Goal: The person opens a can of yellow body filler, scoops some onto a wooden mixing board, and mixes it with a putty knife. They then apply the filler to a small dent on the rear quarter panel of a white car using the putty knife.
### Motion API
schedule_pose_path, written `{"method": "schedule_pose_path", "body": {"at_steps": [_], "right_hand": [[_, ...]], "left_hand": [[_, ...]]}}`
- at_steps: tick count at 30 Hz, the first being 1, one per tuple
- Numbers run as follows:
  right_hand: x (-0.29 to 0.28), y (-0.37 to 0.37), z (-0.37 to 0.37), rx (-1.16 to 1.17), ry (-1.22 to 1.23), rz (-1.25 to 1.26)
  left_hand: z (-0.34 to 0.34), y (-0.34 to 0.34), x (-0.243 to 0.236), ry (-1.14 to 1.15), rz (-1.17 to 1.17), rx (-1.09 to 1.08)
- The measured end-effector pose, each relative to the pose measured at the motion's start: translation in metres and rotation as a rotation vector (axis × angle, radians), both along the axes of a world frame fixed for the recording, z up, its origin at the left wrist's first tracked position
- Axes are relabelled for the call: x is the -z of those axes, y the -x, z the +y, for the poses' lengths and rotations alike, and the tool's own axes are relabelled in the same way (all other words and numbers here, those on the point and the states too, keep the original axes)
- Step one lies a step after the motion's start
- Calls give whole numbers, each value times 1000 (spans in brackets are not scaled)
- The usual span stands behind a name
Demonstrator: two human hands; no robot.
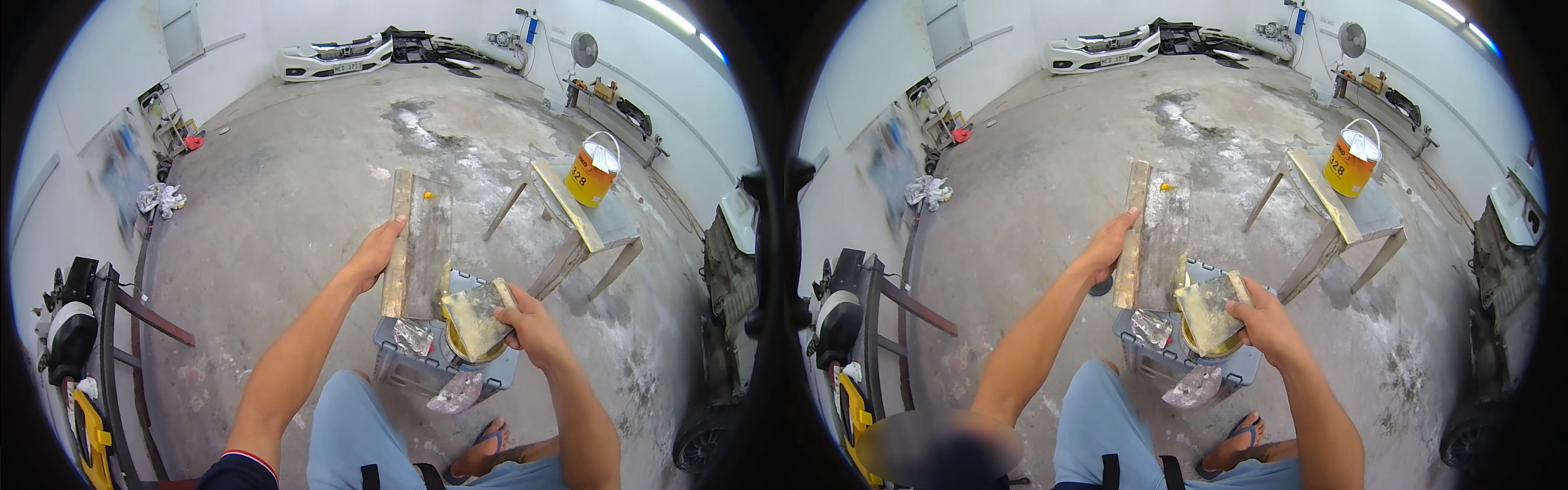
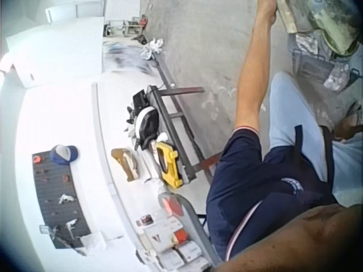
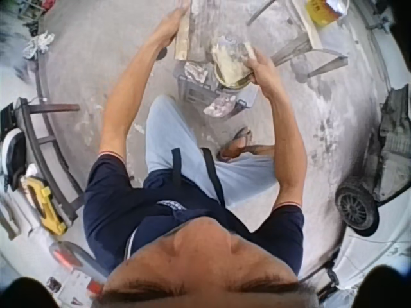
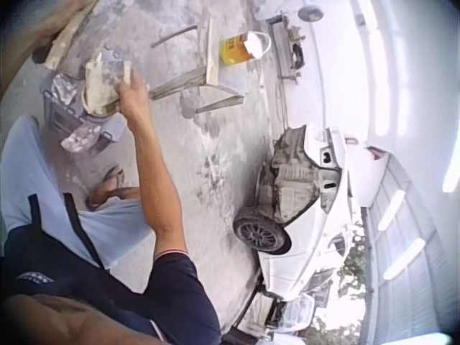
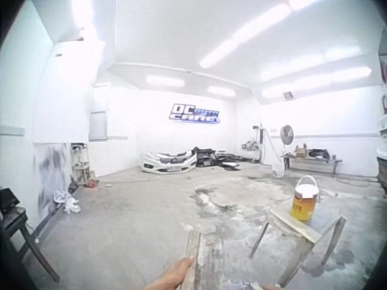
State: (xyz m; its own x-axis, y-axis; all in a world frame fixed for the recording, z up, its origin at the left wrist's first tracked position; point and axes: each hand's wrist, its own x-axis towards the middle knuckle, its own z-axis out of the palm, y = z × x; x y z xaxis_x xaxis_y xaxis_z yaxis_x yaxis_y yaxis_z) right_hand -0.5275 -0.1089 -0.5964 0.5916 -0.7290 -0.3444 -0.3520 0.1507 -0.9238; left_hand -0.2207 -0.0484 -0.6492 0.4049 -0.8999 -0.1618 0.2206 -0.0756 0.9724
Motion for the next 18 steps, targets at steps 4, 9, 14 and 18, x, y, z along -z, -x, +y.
{"method": "schedule_pose_path", "body": {"at_steps": [4, 9, 14, 18], "right_hand": [[-5, 4, -7, 109, 55, 46], [2, 3, -11, 18, 45, 105], [6, -3, -9, 5, 60, 123], [6, -7, -8, -17, 106, 97]], "left_hand": [[1, 2, -1, -12, 50, 23], [-6, 3, -10, -30, -46, 90], [-25, 2, -18, -134, -148, 177], [-37, 6, -22, -150, -164, 264]]}}
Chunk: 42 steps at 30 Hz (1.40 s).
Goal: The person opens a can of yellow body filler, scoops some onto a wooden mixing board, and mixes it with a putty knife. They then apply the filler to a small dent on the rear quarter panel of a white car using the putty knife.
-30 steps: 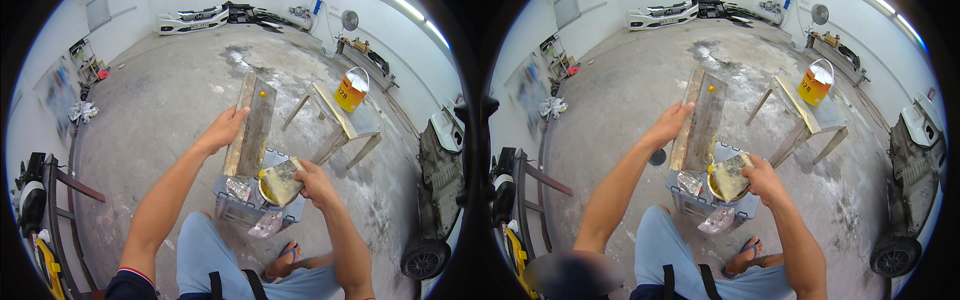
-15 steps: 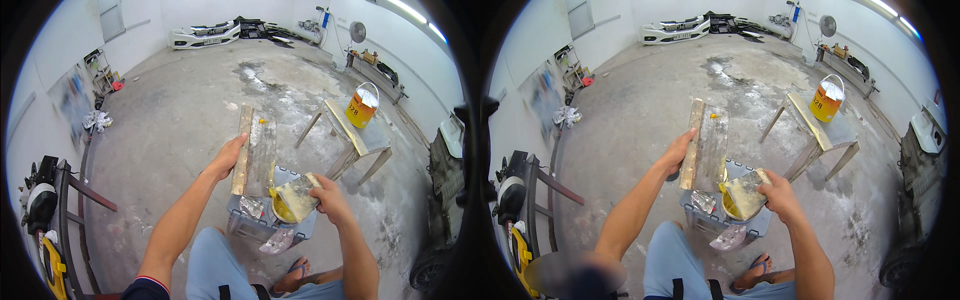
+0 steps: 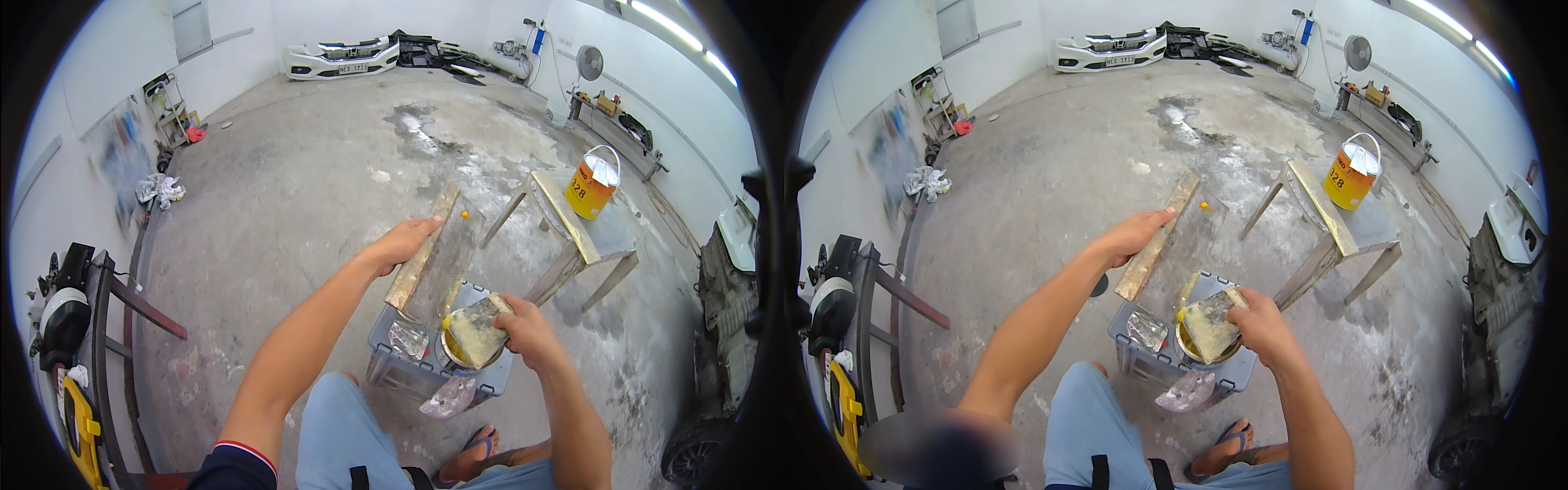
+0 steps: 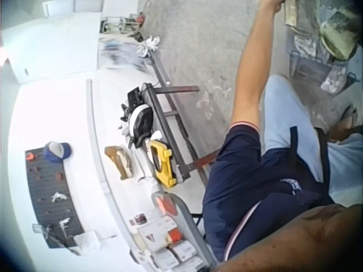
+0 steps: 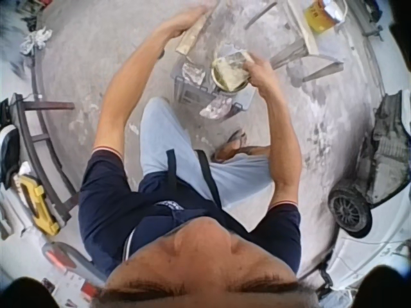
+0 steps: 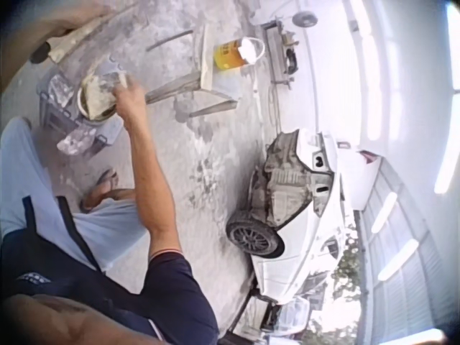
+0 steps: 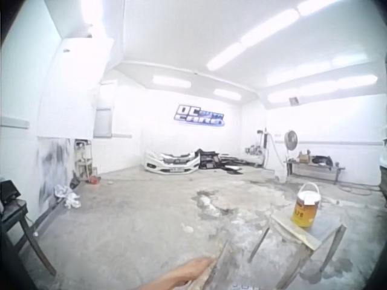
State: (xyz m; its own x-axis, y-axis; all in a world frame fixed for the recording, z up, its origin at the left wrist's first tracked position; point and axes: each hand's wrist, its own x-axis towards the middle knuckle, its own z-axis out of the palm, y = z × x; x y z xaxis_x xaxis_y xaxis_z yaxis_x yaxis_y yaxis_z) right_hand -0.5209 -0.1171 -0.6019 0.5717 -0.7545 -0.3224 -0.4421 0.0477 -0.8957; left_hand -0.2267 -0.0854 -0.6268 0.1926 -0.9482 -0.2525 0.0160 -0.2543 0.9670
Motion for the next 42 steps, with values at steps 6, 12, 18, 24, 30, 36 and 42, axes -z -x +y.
{"method": "schedule_pose_path", "body": {"at_steps": [6, 12, 18, 24, 30, 36, 42], "right_hand": [[7, 3, -5, 28, -33, 6], [11, 15, -14, 50, -228, -68], [12, 26, -24, 87, -355, -205], [19, 31, -32, 98, -370, -207], [4, 39, -31, 100, -373, -318], [-8, 35, -24, 63, -294, -320], [-4, 20, -15, 43, -340, -306]], "left_hand": [[-1, 8, -6, -64, 57, -67], [-3, 14, -24, -34, 13, -85], [-17, 23, -46, 67, 115, -112], [-1, -17, -49, 111, 157, -158], [26, -16, -11, 68, 113, -252], [34, 5, 9, 36, 162, -199], [36, 20, 13, 31, 155, -193]]}}
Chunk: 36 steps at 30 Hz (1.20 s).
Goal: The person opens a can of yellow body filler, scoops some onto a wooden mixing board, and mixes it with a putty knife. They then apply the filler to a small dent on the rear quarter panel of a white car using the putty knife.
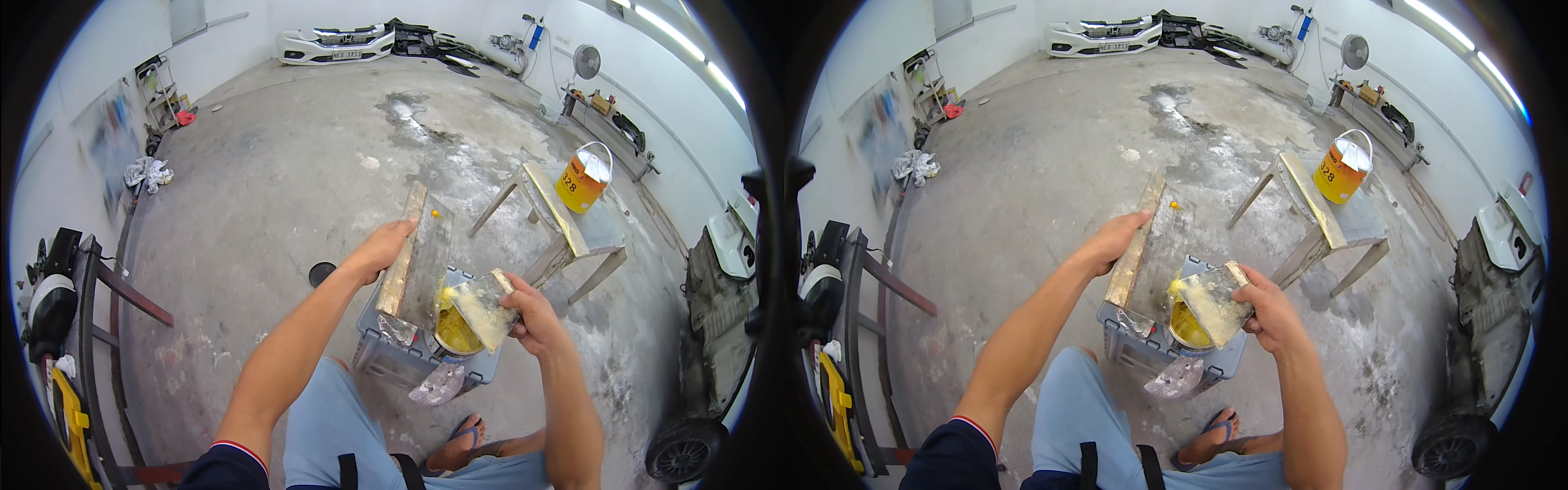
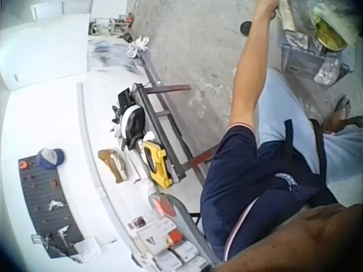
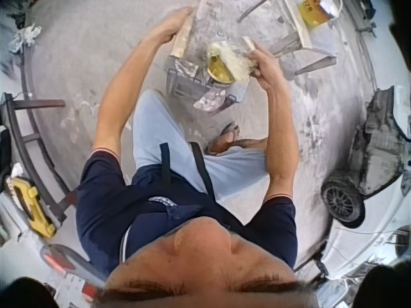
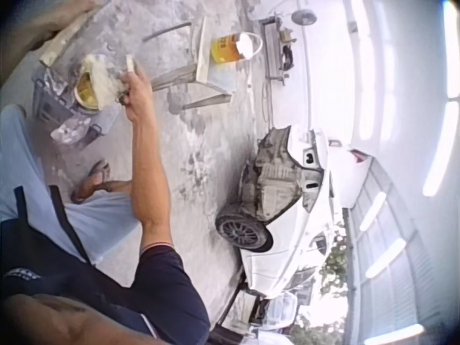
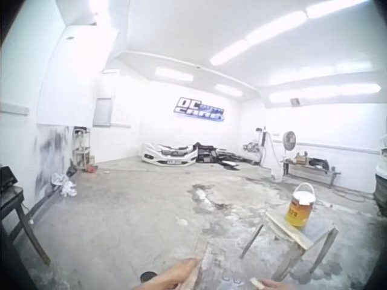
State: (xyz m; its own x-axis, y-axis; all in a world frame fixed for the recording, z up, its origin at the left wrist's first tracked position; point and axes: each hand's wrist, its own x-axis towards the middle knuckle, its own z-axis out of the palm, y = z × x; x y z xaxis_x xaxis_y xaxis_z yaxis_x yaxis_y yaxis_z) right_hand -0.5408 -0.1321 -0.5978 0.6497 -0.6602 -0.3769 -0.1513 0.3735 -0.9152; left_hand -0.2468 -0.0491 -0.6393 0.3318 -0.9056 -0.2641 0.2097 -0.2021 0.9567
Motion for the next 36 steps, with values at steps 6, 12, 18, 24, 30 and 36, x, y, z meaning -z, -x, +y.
{"method": "schedule_pose_path", "body": {"at_steps": [6, 12, 18, 24, 30, 36], "right_hand": [[5, -10, 7, -24, 52, 1], [1, -17, 23, 3, 751, 160], [-17, -3, 50, -288, 1283, 201], [-24, 5, 54, -318, 1764, 166], [-20, 15, 53, -148, 1944, 117], [-21, 22, 44, 125, 1902, 52]], "left_hand": [[2, 6, 0, -26, 71, 0], [4, 9, 22, -5, 197, -25], [8, 16, 38, 87, 347, -69], [24, 15, 29, 118, 430, -167], [29, 7, 8, 171, 441, -240], [20, 9, -25, 143, 383, -184]]}}
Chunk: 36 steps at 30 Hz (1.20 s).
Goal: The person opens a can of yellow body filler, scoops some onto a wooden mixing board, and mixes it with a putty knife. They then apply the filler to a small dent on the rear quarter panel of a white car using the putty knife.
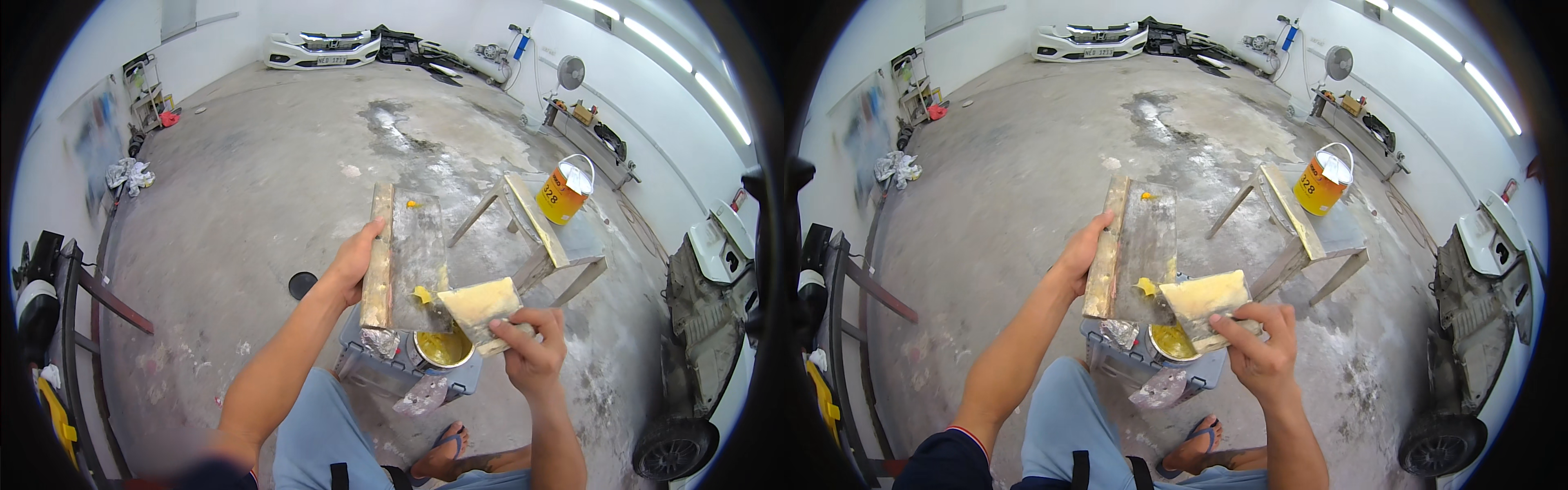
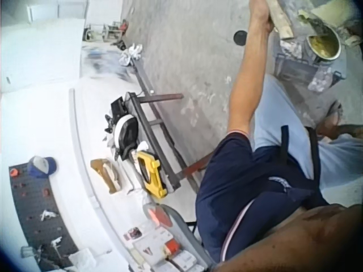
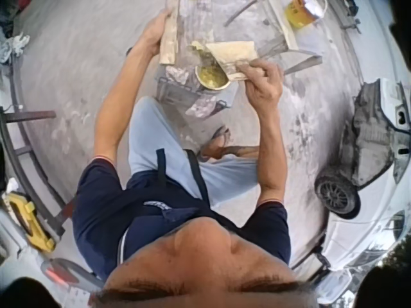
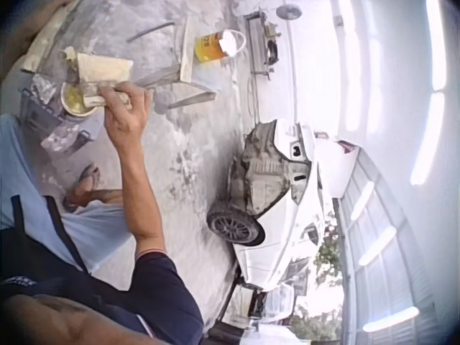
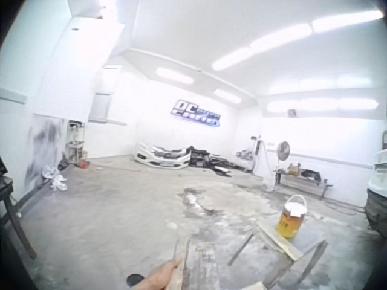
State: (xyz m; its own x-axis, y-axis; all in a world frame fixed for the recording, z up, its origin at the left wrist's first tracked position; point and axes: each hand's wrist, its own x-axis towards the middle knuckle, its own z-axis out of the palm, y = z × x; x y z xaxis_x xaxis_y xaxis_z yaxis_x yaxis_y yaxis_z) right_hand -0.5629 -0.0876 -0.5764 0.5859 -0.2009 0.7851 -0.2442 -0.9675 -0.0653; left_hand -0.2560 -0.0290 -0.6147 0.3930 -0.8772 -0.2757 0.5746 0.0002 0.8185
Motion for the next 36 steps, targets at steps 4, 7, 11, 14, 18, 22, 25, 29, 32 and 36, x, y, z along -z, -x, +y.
{"method": "schedule_pose_path", "body": {"at_steps": [4, 7, 11, 14, 18, 22, 25, 29, 32, 36], "right_hand": [[0, 6, -8, 30, -223, -232], [3, 13, -16, 19, -468, -391], [6, 26, -30, 27, -880, -569], [7, 33, -42, 1, -927, -571], [5, 38, -48, -8, -856, -518], [2, 37, -43, 240, -852, -272], [2, 29, -34, 158, -1318, -208], [7, 18, -22, 152, -1711, -203], [9, 15, -17, 60, -1809, -278], [6, 15, -19, -31, -1751, -358]], "left_hand": [[-13, 8, -30, 41, -64, 30], [-22, 14, -57, 72, -101, 80], [-32, 17, -86, 127, -184, 144], [-36, 19, -90, 133, -190, 146], [-37, 28, -67, 99, -64, 161], [-28, 31, -34, 156, 69, 125], [-20, 26, -21, 181, 94, 100], [-12, 19, -19, 198, -3, 98], [-5, 16, -21, 159, -130, 61], [4, 16, -21, 144, -135, 11]]}}
